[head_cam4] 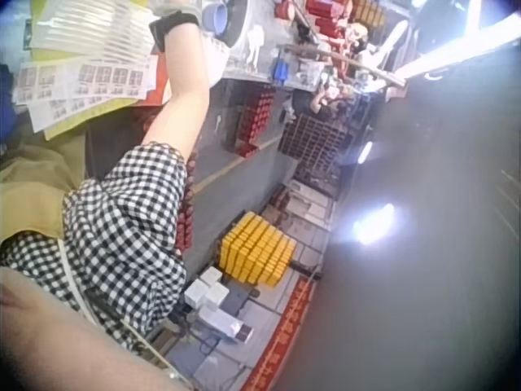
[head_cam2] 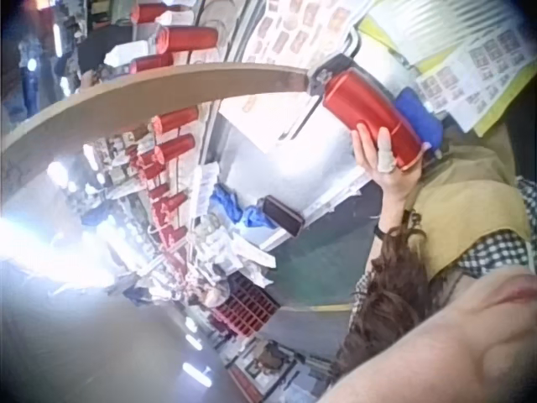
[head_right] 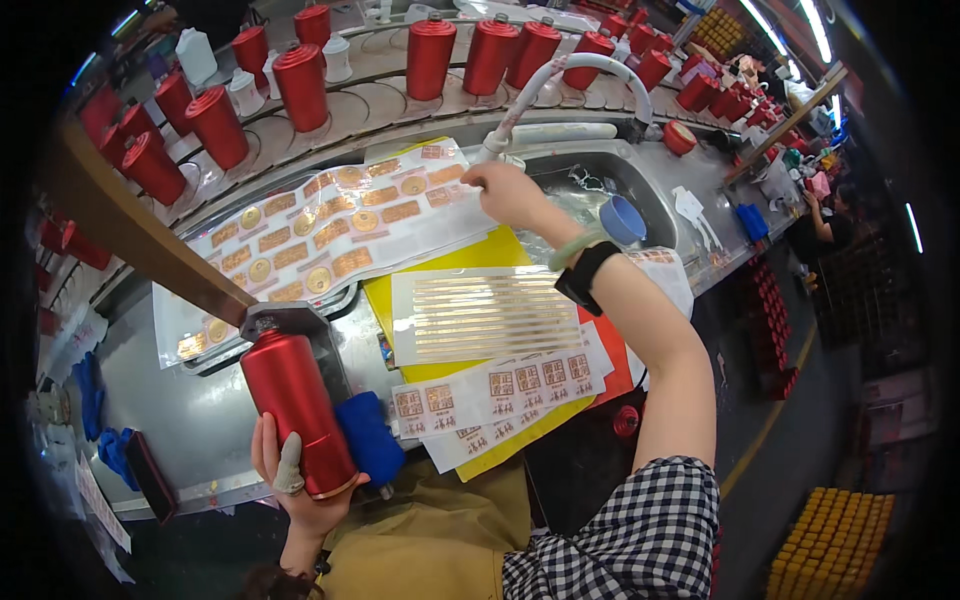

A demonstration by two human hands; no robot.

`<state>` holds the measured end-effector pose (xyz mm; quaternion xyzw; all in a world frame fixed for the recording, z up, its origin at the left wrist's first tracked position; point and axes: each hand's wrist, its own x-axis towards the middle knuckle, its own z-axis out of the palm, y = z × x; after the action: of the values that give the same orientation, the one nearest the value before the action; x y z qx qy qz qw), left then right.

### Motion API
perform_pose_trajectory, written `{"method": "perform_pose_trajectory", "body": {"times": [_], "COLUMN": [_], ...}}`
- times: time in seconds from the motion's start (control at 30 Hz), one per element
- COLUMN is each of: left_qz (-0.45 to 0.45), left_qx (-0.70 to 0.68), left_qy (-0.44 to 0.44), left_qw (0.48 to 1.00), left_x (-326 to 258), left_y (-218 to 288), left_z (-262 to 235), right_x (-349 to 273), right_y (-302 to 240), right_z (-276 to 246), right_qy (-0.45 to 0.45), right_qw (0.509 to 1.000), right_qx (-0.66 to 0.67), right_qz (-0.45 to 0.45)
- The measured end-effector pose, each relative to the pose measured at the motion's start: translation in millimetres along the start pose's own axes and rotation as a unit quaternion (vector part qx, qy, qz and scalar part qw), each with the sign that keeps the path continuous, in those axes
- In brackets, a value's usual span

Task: Applying and smoothing product labels on red cylindrical canisters on an assembly line.

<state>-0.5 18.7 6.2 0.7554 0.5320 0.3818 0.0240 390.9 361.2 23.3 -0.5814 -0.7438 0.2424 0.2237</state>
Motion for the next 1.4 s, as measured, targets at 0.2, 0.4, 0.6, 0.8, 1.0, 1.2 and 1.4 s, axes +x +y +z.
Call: {"method": "perform_pose_trajectory", "body": {"times": [0.2,0.4,0.6,0.8,1.0,1.2,1.4], "left_qz": [-0.004,-0.005,0.002,-0.011,-0.066,-0.095,-0.065], "left_qx": [-0.011,-0.021,-0.029,-0.048,-0.171,-0.199,-0.079], "left_qy": [-0.008,0.002,0.008,0.041,0.082,0.041,0.049], "left_qw": [1.0,1.0,1.0,0.998,0.98,0.975,0.994], "left_x": [5,3,8,10,1,1,18], "left_y": [2,2,1,0,-6,-6,9], "left_z": [1,2,2,4,10,-5,-28], "right_x": [10,-11,-17,-5,-18,-77,-140], "right_y": [-1,-19,8,37,-19,-131,-193], "right_z": [35,39,9,7,-22,-45,-42], "right_qy": [0.027,-0.095,0.006,0.028,0.245,0.244,0.104], "right_qw": [0.948,0.885,0.963,0.963,0.966,0.955,0.966], "right_qx": [-0.287,-0.455,-0.24,-0.016,-0.08,-0.019,0.087], "right_qz": [-0.136,-0.007,0.124,0.267,0.023,-0.169,-0.222]}}
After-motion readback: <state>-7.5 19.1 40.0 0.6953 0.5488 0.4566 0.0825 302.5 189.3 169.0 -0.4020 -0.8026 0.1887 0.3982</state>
